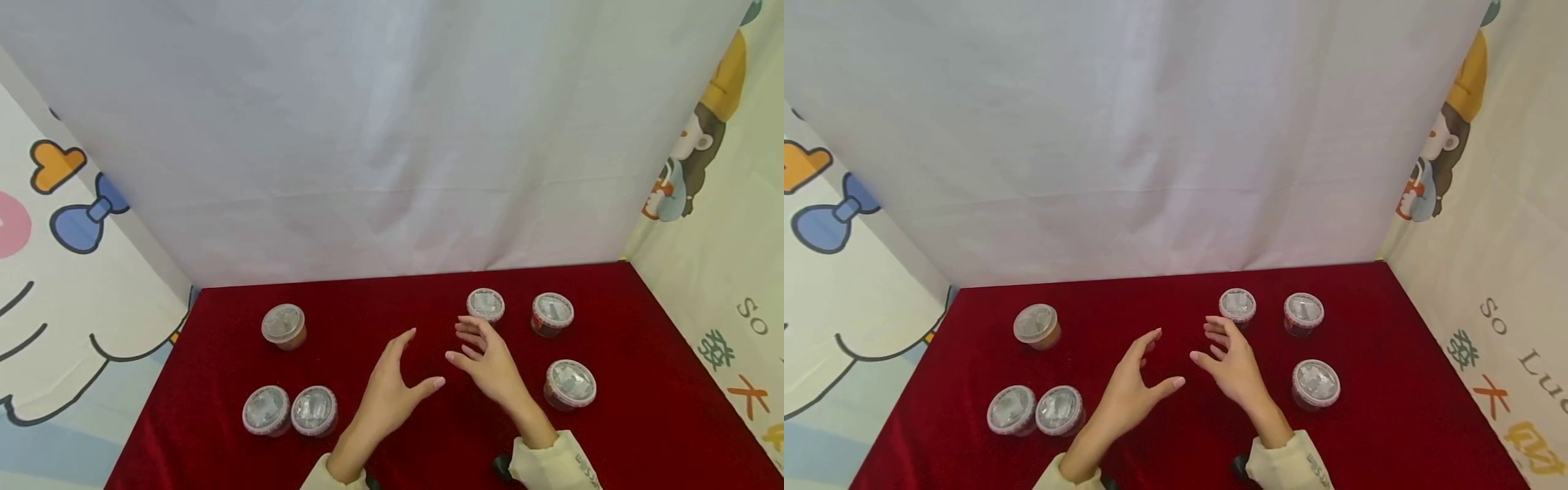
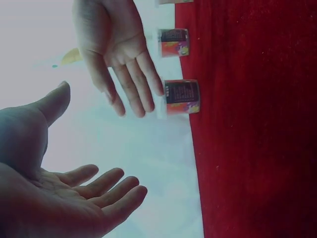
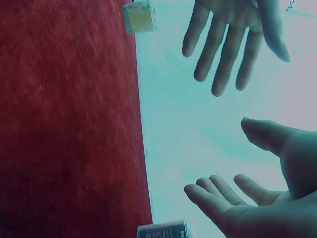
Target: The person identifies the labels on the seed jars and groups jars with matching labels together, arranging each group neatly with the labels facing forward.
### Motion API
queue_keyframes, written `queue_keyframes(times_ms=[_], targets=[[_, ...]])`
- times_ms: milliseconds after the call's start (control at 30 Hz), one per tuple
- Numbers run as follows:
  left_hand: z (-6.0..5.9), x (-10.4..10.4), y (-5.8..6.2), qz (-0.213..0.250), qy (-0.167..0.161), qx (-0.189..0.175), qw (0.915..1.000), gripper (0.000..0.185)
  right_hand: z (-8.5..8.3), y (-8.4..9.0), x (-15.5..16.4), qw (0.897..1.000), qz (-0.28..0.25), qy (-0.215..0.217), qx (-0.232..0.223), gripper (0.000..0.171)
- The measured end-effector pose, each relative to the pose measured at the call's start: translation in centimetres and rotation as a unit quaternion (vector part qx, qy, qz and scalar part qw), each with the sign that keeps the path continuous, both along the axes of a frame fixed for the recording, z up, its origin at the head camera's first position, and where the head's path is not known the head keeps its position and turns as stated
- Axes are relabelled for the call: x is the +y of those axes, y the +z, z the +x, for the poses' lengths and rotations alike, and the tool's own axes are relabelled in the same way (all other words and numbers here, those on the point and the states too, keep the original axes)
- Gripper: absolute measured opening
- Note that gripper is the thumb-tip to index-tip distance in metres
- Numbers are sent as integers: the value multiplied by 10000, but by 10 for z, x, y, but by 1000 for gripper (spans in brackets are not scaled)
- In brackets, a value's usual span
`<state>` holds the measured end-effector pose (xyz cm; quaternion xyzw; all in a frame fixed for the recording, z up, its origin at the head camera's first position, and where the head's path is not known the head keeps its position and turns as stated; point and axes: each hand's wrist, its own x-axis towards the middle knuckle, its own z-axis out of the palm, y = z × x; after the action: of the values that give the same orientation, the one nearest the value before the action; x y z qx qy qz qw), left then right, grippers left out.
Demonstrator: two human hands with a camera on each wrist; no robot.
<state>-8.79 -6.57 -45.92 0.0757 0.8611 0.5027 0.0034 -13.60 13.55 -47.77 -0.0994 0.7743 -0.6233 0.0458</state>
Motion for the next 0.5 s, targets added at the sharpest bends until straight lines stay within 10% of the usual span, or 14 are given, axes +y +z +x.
queue_keyframes(times_ms=[500], targets=[[-23, 22, -16, 396, 206, 77, 9990, 79, -6, -2, 17, 9951, 34, -966, 205, 63]])
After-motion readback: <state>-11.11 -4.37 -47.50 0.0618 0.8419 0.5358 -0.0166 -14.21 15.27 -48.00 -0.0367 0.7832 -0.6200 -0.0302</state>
